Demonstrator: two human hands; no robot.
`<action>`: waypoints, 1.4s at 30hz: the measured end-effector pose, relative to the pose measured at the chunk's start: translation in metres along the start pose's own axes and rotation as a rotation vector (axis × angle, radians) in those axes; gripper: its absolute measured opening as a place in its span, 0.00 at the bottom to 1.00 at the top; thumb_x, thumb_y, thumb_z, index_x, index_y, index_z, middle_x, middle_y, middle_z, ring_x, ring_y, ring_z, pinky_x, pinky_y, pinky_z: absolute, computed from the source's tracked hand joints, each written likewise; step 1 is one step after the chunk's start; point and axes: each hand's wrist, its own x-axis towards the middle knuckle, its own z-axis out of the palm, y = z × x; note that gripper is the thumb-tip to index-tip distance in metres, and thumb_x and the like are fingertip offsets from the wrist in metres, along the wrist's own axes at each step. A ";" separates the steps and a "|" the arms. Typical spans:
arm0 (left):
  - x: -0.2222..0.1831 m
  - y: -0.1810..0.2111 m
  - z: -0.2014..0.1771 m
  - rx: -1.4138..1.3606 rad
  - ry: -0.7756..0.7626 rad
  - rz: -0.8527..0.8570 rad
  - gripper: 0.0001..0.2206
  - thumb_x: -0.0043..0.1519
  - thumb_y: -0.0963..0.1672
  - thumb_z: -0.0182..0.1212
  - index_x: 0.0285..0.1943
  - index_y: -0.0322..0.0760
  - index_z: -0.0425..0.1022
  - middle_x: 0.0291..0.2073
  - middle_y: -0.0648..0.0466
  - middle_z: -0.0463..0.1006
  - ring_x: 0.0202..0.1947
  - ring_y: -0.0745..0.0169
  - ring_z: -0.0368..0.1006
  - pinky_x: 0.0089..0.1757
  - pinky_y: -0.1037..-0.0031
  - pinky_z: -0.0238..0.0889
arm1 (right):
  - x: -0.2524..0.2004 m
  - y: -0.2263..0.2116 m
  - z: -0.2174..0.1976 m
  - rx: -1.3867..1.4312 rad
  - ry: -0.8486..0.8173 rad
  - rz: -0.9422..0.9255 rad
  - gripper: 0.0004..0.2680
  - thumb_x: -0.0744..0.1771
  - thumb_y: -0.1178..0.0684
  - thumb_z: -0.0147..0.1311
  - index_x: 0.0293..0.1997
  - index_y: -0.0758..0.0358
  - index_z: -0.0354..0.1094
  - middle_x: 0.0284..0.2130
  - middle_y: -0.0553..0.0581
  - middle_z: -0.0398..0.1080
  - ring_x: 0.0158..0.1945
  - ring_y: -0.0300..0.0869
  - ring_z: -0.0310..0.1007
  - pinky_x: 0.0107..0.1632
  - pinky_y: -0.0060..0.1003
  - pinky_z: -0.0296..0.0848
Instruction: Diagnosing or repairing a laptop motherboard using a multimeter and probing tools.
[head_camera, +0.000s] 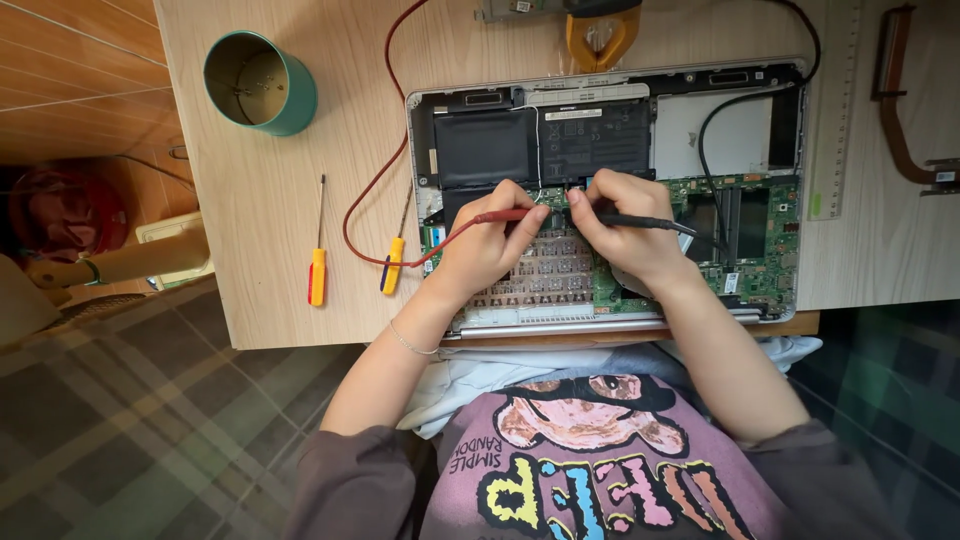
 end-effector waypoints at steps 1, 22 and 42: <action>0.000 -0.001 -0.001 0.003 -0.001 0.001 0.09 0.68 0.44 0.64 0.41 0.33 0.69 0.28 0.48 0.76 0.27 0.56 0.75 0.32 0.70 0.67 | 0.005 -0.005 -0.004 0.002 0.001 -0.001 0.12 0.69 0.55 0.62 0.28 0.68 0.66 0.22 0.57 0.68 0.24 0.41 0.68 0.29 0.35 0.65; -0.001 -0.003 -0.003 -0.104 -0.013 -0.128 0.12 0.71 0.47 0.59 0.43 0.33 0.70 0.28 0.53 0.76 0.28 0.65 0.72 0.33 0.74 0.65 | 0.054 0.023 -0.012 0.233 -0.252 -0.055 0.14 0.67 0.52 0.67 0.27 0.64 0.63 0.21 0.50 0.68 0.24 0.34 0.64 0.28 0.32 0.61; 0.002 0.004 -0.003 0.042 -0.022 0.019 0.10 0.69 0.46 0.62 0.41 0.34 0.70 0.28 0.49 0.77 0.28 0.52 0.77 0.33 0.69 0.68 | 0.057 0.025 0.011 0.120 -0.222 -0.259 0.17 0.69 0.50 0.60 0.22 0.64 0.58 0.16 0.55 0.60 0.19 0.44 0.59 0.25 0.38 0.56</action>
